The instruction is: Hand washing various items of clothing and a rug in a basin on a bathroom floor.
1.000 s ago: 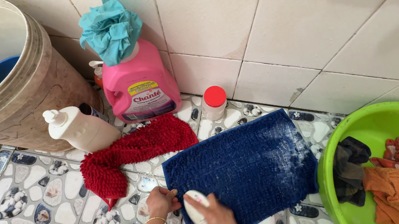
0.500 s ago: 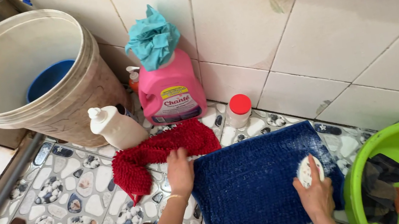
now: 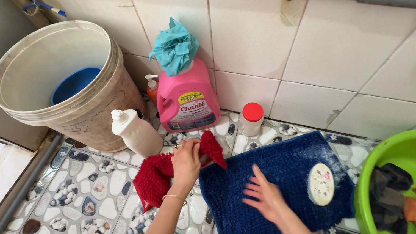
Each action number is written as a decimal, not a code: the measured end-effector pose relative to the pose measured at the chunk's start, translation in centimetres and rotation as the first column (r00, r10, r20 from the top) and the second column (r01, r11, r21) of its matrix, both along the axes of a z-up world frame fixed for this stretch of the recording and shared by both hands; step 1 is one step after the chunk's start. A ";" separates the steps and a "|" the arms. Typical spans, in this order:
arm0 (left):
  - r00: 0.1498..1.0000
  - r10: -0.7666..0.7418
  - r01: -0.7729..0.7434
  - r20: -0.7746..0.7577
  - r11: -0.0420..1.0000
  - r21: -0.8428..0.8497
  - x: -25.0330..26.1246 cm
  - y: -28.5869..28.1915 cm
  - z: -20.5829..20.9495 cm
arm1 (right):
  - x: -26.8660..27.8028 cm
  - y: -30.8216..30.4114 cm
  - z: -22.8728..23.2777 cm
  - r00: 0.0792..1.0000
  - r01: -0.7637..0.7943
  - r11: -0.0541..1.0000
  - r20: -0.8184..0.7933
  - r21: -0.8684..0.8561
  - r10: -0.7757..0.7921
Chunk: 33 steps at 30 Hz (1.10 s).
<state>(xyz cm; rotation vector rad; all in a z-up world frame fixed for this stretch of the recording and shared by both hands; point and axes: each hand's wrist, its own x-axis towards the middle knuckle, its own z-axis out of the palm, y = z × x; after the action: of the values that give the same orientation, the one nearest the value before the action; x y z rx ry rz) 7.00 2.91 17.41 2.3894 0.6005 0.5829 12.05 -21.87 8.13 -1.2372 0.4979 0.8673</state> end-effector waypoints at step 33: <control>0.639 0.764 0.392 0.095 -0.217 -0.894 -0.5 -4.0 8.8 | 21.2 -14.3 14.5 0.818 0.447 0.804 0.185 0.392 -0.544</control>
<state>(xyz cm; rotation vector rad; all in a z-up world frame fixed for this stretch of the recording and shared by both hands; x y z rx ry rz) 6.54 -1.14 26.25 0.1945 0.6945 0.7042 33.24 -36.19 22.60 -0.8351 0.3934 0.2856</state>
